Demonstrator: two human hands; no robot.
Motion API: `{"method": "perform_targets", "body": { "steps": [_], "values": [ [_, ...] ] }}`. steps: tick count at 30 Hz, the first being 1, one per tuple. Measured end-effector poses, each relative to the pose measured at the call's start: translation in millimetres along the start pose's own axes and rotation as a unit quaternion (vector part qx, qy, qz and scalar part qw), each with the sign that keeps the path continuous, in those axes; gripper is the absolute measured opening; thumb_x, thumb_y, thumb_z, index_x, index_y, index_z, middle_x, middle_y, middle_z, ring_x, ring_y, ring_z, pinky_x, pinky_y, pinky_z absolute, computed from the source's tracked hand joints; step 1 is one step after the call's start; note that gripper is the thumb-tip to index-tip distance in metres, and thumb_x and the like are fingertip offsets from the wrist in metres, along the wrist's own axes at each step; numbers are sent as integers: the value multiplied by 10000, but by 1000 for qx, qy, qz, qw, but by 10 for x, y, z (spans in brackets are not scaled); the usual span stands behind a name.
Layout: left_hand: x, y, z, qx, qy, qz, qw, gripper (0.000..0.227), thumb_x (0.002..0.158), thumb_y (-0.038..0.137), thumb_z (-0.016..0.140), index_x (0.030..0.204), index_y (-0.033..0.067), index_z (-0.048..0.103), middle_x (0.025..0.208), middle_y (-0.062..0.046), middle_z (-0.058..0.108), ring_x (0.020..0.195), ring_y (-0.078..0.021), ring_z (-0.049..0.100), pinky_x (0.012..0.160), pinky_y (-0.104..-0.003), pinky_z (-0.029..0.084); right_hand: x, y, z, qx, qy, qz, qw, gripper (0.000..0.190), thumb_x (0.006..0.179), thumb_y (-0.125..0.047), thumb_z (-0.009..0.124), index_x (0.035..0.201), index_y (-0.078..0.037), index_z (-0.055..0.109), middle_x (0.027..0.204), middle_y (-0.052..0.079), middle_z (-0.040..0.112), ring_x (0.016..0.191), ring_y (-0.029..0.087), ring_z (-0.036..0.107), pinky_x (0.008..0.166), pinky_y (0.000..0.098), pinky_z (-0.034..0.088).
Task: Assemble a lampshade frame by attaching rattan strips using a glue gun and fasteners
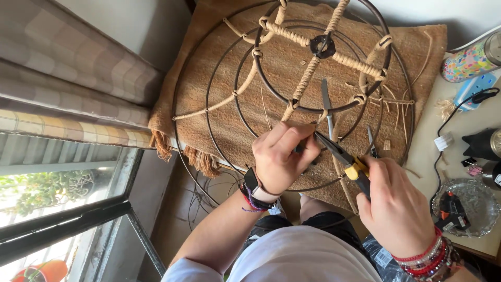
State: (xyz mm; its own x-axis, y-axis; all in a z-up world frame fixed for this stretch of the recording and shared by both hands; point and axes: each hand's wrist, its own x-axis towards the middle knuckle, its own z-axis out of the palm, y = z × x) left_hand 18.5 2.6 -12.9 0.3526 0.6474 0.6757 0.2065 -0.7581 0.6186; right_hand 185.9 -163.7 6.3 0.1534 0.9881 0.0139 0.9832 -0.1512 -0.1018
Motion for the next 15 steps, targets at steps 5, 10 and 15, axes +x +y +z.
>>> {"method": "perform_targets", "body": {
  "steps": [5,10,15],
  "values": [
    [-19,-66,8,31,1,48,998,75,977,105,724,1041,82,691,931,-25,681,724,-174,679,633,-300,537,17,-25,-33,-22,-36,29,999,598,740,-163,714,1297,-63,523,1104,91,621,956,288,687,663,413,624],
    [22,-70,-17,91,14,98,991,47,960,73,730,995,85,702,871,-2,678,630,-167,594,577,-304,478,56,19,-69,-70,-24,21,997,469,766,-160,704,1209,-94,565,989,28,654,695,224,694,471,377,606],
    [27,-18,-20,30,-8,10,999,65,938,99,735,976,131,693,826,15,656,665,-150,609,629,-294,457,117,178,-144,-6,-82,2,997,373,758,-139,702,1111,-132,582,1049,3,723,812,247,750,609,430,658]
  ]
}}
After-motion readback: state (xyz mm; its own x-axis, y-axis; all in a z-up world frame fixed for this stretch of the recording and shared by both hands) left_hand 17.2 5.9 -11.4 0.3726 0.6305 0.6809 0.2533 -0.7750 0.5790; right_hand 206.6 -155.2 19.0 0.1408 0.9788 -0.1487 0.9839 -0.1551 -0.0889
